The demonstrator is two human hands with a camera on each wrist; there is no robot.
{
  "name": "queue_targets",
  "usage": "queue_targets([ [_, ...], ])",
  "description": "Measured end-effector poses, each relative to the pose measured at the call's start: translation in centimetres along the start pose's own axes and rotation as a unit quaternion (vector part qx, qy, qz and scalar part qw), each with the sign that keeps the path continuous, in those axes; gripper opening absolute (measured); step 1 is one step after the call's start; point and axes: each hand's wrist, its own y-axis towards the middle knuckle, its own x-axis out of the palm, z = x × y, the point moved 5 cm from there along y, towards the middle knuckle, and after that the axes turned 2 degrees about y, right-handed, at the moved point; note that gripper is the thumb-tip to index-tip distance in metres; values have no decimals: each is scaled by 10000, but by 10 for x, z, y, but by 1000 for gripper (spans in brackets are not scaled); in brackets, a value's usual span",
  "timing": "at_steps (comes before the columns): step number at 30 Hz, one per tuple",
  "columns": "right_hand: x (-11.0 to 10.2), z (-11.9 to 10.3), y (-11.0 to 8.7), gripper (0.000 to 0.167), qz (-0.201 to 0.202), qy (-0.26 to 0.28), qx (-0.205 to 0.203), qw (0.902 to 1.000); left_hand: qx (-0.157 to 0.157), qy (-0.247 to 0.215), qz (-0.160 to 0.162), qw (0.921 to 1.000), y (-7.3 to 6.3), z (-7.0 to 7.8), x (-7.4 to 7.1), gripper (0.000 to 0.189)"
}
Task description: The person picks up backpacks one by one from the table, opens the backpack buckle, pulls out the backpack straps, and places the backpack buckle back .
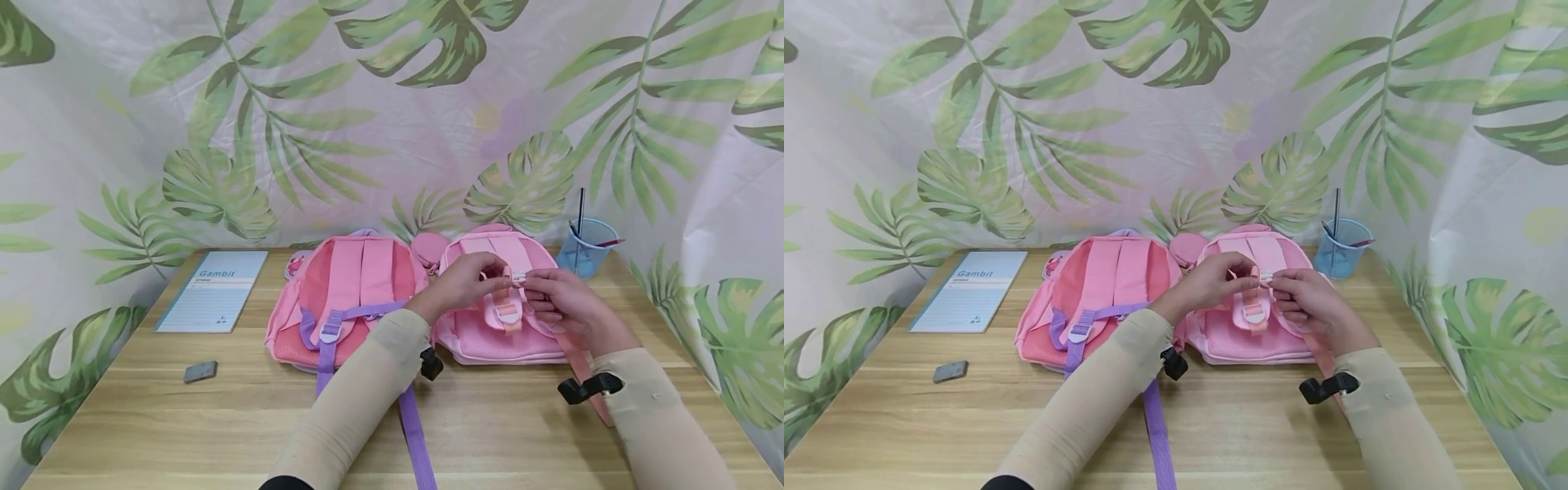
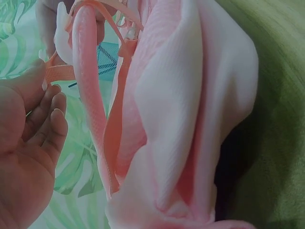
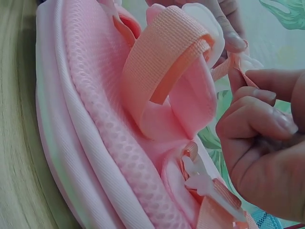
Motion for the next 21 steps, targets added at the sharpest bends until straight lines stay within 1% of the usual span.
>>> queue_targets([
  [4,3,1,2,26,-105,335,45,9994,34,49,15,10000,0,0,1,20],
  [7,3,2,3,33,-124,454,116,9988,53,149,31,9999,1,0,1,20],
  [10,1,1,4,34,60,67,130,9999,103,238,9,9997,2,0,2,18],
  [14,-1,-2,3,25,257,-645,28,9976,180,200,-70,9996,3,1,3,17],
  [17,-2,-3,3,23,268,-800,-40,9964,96,135,-150,9998,3,0,5,19],
  [21,-1,-3,3,23,238,-739,-97,9969,-80,365,-323,9988,5,-5,9,26],
])
